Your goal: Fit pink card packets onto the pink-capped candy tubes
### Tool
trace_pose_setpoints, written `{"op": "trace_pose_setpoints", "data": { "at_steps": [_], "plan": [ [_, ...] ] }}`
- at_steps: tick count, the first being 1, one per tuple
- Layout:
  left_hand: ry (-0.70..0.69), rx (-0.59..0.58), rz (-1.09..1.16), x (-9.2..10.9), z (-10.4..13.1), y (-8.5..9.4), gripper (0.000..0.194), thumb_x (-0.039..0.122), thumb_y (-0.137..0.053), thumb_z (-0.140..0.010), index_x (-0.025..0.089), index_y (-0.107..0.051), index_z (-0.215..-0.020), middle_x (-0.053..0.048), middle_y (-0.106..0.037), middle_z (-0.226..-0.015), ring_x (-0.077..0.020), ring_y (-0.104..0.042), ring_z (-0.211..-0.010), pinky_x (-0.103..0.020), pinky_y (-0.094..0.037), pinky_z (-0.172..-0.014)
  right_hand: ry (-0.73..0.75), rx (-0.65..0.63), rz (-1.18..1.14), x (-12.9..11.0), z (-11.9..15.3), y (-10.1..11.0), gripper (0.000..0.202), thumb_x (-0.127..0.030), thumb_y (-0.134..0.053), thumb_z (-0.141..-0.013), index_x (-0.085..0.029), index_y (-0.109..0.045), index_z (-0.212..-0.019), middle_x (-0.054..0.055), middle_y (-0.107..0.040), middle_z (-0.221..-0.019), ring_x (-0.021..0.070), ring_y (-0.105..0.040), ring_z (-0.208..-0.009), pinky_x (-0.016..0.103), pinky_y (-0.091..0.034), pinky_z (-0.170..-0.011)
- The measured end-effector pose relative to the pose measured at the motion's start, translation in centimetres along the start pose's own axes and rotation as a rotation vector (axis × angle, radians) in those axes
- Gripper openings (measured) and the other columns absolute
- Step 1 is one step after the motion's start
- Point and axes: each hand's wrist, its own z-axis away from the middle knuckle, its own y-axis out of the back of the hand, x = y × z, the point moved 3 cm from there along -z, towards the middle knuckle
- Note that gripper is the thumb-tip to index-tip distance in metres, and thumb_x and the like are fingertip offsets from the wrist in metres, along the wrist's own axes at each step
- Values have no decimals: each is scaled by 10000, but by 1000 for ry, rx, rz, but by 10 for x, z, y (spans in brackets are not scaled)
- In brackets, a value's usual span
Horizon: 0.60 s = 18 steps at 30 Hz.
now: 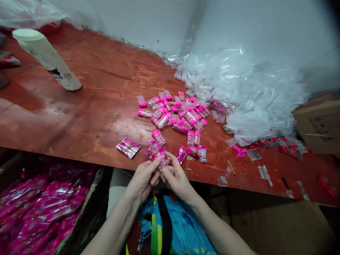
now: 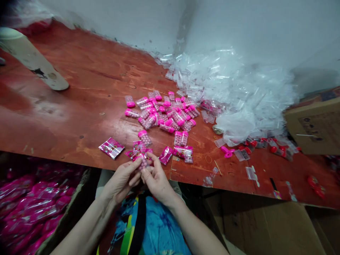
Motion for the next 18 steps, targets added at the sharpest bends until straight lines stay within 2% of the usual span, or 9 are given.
{"op": "trace_pose_setpoints", "data": {
  "at_steps": [2, 5, 8, 9, 11, 13, 16, 18],
  "plan": [
    [-6, 49, 5, -2, 0, -2, 366, 463, -697, -784, 124, -600, -681, 81, -356, -336, -25, -243, -322, -180, -174, -381, 79, 45, 169, 1, 2, 2, 565, -382, -548, -922, -261, -301, -1415, -35, -552, -727, 100, -513, -582, 215, -421, -550],
    [-47, 157, 4, -3, 0, -6, 343, 442, -752, -729, 131, -609, -700, 75, -405, -351, -21, -257, -311, -180, -161, -374, 135, 56, 374, 1, 5, 2, 538, -331, -524, -934, -269, -317, -1427, 14, -619, -854, 125, -581, -664, 272, -476, -644],
    [-67, 212, -3, -4, -1, -9, 341, 439, -768, -707, 130, -625, -715, 65, -433, -365, -30, -301, -321, -178, -180, -375, 103, 54, 235, 1, 5, 2, 565, -352, -536, -925, -253, -295, -1427, -15, -591, -753, 110, -549, -596, 252, -475, -601],
    [-56, 195, -2, -4, -1, -10, 337, 439, -763, -713, 129, -631, -721, 62, -430, -363, -37, -320, -330, -179, -203, -383, 62, 44, 128, 2, 5, 2, 585, -371, -540, -923, -252, -274, -1430, -39, -557, -694, 91, -496, -525, 218, -442, -527],
    [-24, 113, -1, -3, 1, -10, 318, 433, -737, -747, 127, -652, -767, 64, -413, -358, -55, -351, -357, -185, -251, -410, -30, 8, -73, 4, 4, 1, 630, -404, -545, -916, -259, -225, -1439, -86, -486, -607, 55, -334, -402, 157, -298, -384],
    [-11, 17, -14, -3, 4, -8, 300, 421, -695, -796, 123, -668, -817, 68, -400, -369, -57, -341, -377, -188, -263, -431, -80, -28, -191, 5, 4, 1, 665, -416, -553, -911, -279, -188, -1449, -101, -475, -591, 39, -227, -366, 138, -185, -336],
    [-11, -98, -56, -4, 9, -3, 325, 414, -629, -854, 105, -671, -764, 57, -408, -394, -42, -296, -382, -191, -249, -437, -74, -61, -245, 3, 6, 4, 681, -409, -559, -911, -299, -166, -1456, -95, -504, -608, 36, -223, -363, 132, -180, -329],
    [4, -159, -82, -6, 11, -1, 375, 421, -599, -873, 99, -654, -689, 41, -421, -398, -43, -320, -389, -194, -262, -447, -62, -79, -223, 2, 6, 6, 688, -414, -565, -910, -289, -167, -1458, -96, -500, -599, 35, -235, -358, 136, -187, -333]
  ]
}}
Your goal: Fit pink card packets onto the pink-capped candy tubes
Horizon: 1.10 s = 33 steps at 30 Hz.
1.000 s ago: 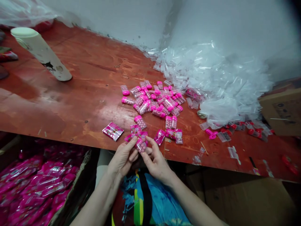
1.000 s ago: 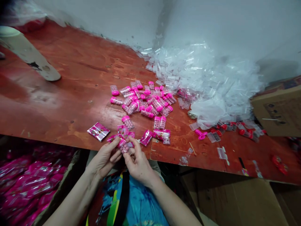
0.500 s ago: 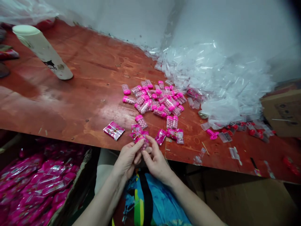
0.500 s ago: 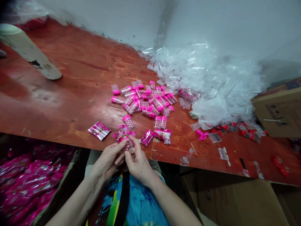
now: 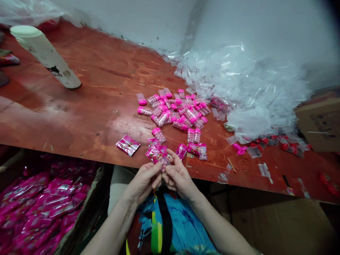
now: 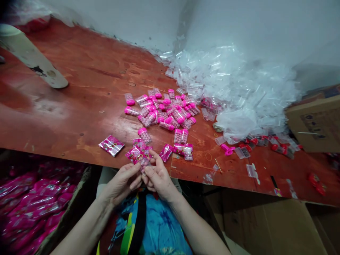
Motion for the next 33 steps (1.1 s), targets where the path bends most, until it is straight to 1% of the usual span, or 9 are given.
{"op": "trace_pose_setpoints", "data": {
  "at_steps": [3, 8, 13, 19, 22, 24, 28, 30, 33],
  "plan": [
    [25, -18, -16, -1, 1, 1, 373, 427, -590, -879, 109, -643, -692, 29, -443, -402, -55, -370, -404, -194, -275, -458, 36, 3, 89, -3, 0, 1, 697, -433, -584, -898, -254, -197, -1450, -95, -478, -590, 48, -306, -387, 153, -232, -372],
    [-46, 92, 35, 6, -3, 1, 325, 437, -606, -867, 131, -626, -761, 71, -397, -362, -37, -257, -343, -190, -193, -409, 90, 28, 173, -7, 1, -3, 678, -434, -619, -880, -237, -256, -1418, -72, -488, -630, 84, -421, -527, 193, -313, -487],
    [-47, 108, -36, 0, -5, -2, 358, 447, -627, -846, 121, -603, -699, 3, -559, -469, -22, -298, -342, -191, -189, -407, 44, 8, 88, -7, -1, -3, 702, -434, -632, -865, -227, -244, -1412, -69, -524, -624, 78, -404, -470, 197, -295, -450],
    [-81, 156, -130, -8, -8, -13, 385, 484, -642, -813, 141, -592, -646, 37, -486, -412, -37, -296, -348, -202, -206, -419, 89, 22, 215, -10, 0, 8, 572, -414, -580, -900, -225, -331, -1380, -61, -510, -647, 94, -472, -534, 214, -388, -519],
    [-91, 171, -304, -6, -8, -20, 414, 520, -562, -851, 159, -623, -658, 49, -412, -345, -70, -303, -340, -218, -234, -423, 179, 99, 519, -27, 12, 25, 490, -373, -516, -939, -251, -376, -1393, -6, -579, -771, 133, -556, -656, 261, -460, -615],
    [-193, 263, -478, 2, -7, -17, 345, 489, -585, -840, 171, -690, -760, 23, -509, -414, -104, -401, -383, -227, -300, -444, 271, 229, 809, -42, 22, 43, 484, -345, -481, -954, -271, -373, -1420, 51, -631, -941, 179, -610, -780, 312, -497, -695],
    [-548, 471, -853, 21, -8, -7, 161, 330, -665, -793, 245, -748, -901, -64, -726, -989, -235, -646, -896, -264, -460, -723, 403, 545, 1337, -60, 34, 77, 502, -317, -424, -966, -241, -350, -1457, 151, -546, -1267, 285, -587, -1082, 441, -493, -883],
    [-551, 451, -1062, 18, -13, -5, 242, 327, -640, -811, 268, -733, -1027, -69, -671, -1213, -270, -629, -1016, -291, -465, -773, 391, 669, 1551, -58, 34, 83, 499, -326, -439, -958, -221, -390, -1444, 193, -464, -1347, 337, -528, -1162, 512, -470, -911],
    [-479, 402, -1288, 5, -17, -4, 372, 370, -600, -839, 234, -677, -1176, -117, -600, -1330, -286, -657, -902, -321, -470, -716, 405, 758, 1728, -49, 34, 73, 468, -339, -509, -928, -221, -492, -1380, 202, -334, -1462, 404, -415, -1256, 606, -397, -956]
  ]
}}
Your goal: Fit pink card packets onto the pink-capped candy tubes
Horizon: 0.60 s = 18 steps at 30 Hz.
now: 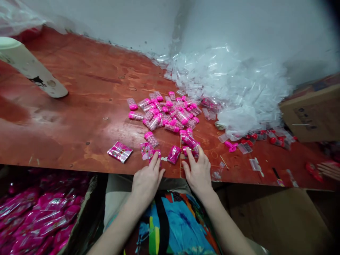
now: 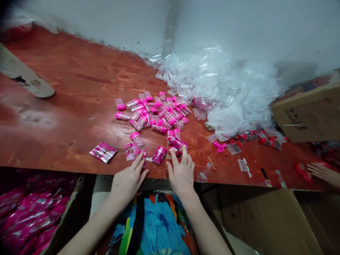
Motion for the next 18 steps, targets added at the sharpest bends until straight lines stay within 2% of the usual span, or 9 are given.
{"op": "trace_pose_setpoints", "data": {
  "at_steps": [1, 3, 6, 8, 10, 12, 14, 16, 18],
  "plan": [
    [-8, -8, -27, -1, 3, -3, 378, 381, -584, -850, 220, -675, -1179, -135, -600, -1325, -285, -659, -865, -328, -467, -711, 17, 17, -15, -7, 4, -1, 451, -329, -515, -926, -214, -512, -1361, 197, -348, -1458, 399, -409, -1262, 603, -385, -971],
    [-27, -3, -32, -1, 11, -4, 361, 385, -563, -864, 214, -687, -1158, -147, -614, -1302, -285, -654, -859, -334, -460, -742, 76, -8, -158, -23, 13, -2, 398, -292, -488, -941, -196, -535, -1325, 181, -484, -1353, 338, -480, -1211, 531, -410, -981],
    [-13, 65, 40, -4, 24, 4, 296, 372, -593, -850, 231, -717, -1079, -129, -638, -1262, -274, -641, -920, -322, -441, -811, 126, -179, -453, -43, 23, -9, 340, -251, -419, -974, -210, -531, -1292, 110, -652, -1122, 233, -614, -1026, 380, -484, -914],
    [57, 148, 151, -10, 33, 13, 199, 377, -637, -820, 227, -744, -897, -108, -704, -1064, -249, -636, -853, -296, -440, -778, 133, -266, -498, -54, 24, -14, 333, -252, -397, -983, -207, -526, -1287, 96, -669, -1084, 218, -632, -972, 350, -495, -885],
    [218, 171, 287, -20, 38, 15, 259, 434, -670, -784, 208, -698, -661, -63, -677, -724, -202, -594, -648, -270, -431, -628, 183, -313, -379, -64, 19, -18, 347, -252, -408, -976, -173, -539, -1288, 121, -651, -1073, 239, -622, -948, 362, -492, -857],
    [457, 84, 446, -32, 40, 9, 414, 550, -650, -762, 188, -639, -561, -22, -573, -516, -144, -473, -436, -256, -342, -452, 282, -357, -203, -73, 14, -22, 368, -228, -443, -953, -149, -553, -1295, 141, -625, -1027, 253, -604, -893, 367, -488, -789],
    [658, -37, 618, -41, 39, -1, 522, 646, -598, -752, 160, -639, -565, -14, -531, -431, -103, -364, -328, -244, -238, -378, 393, -397, -92, -79, 12, -23, 390, -205, -488, -923, -167, -561, -1304, 132, -595, -976, 246, -579, -839, 351, -473, -724],
    [751, -116, 781, -46, 37, -9, 557, 662, -597, -744, 132, -655, -583, -5, -476, -355, -81, -311, -298, -228, -197, -375, 471, -424, -103, -81, 13, -22, 373, -200, -516, -905, -215, -592, -1270, 107, -575, -956, 231, -558, -825, 338, -461, -716],
    [777, -146, 881, -46, 36, -10, 522, 623, -661, -714, 116, -665, -592, 12, -419, -304, -67, -293, -299, -214, -181, -385, 452, -439, -236, -78, 13, -20, 334, -189, -503, -907, -243, -623, -1214, 88, -573, -975, 216, -557, -844, 332, -461, -745]
  ]
}}
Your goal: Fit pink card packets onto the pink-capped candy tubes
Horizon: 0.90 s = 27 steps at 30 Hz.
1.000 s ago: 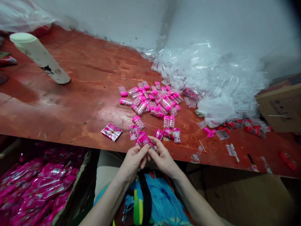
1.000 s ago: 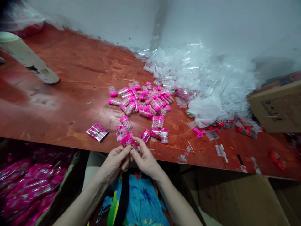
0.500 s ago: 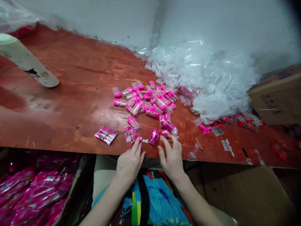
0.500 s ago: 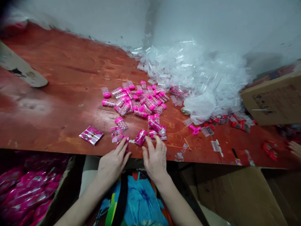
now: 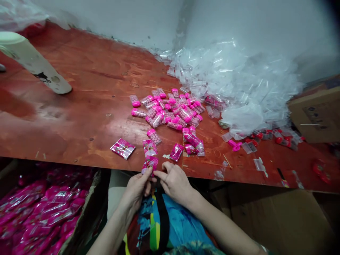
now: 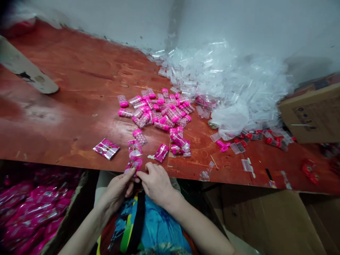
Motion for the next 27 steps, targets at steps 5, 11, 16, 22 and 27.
{"op": "trace_pose_setpoints", "data": {
  "at_steps": [5, 11, 16, 22, 27],
  "plan": [
    [31, -83, 28, 5, 18, -3, 436, 540, -722, -696, 107, -681, -669, 12, -450, -311, -50, -290, -307, -198, -149, -393, -287, 141, -582, 7, 2, 2, 320, -258, -455, -952, -244, -535, -1261, 41, -619, -934, 158, -588, -737, 298, -479, -712],
    [-114, -112, 99, 27, 28, -22, 350, 493, -715, -728, 158, -615, -701, 33, -485, -368, -58, -354, -348, -182, -232, -414, -446, 271, -1098, 4, -16, -6, 379, -286, -556, -894, -251, -475, -1263, -12, -576, -846, 124, -563, -699, 247, -470, -647],
    [-201, -81, -92, 53, 19, -16, 372, 495, -730, -692, 162, -699, -856, 23, -539, -423, -89, -384, -353, -206, -245, -386, -286, 246, -917, 9, -29, 13, 371, -206, -514, -907, -259, -510, -1274, 4, -631, -881, 149, -595, -772, 296, -498, -742],
    [-358, -114, -189, 83, 17, -4, 248, 395, -789, -614, 157, -747, -673, -40, -663, -623, -149, -537, -569, -242, -398, -531, 92, 25, -638, 6, -44, 39, 370, -159, -464, -933, -259, -544, -1281, 58, -643, -1215, 201, -593, -1099, 386, -468, -960],
    [-270, 42, -94, 68, 4, 8, 339, 458, -789, -629, 132, -699, -633, 22, -507, -450, -67, -333, -413, -209, -214, -420, -8, 138, -369, 24, -88, 41, 272, -225, -417, -980, -208, -601, -1179, 83, -666, -1102, 200, -614, -1032, 350, -455, -928]
  ]
}}
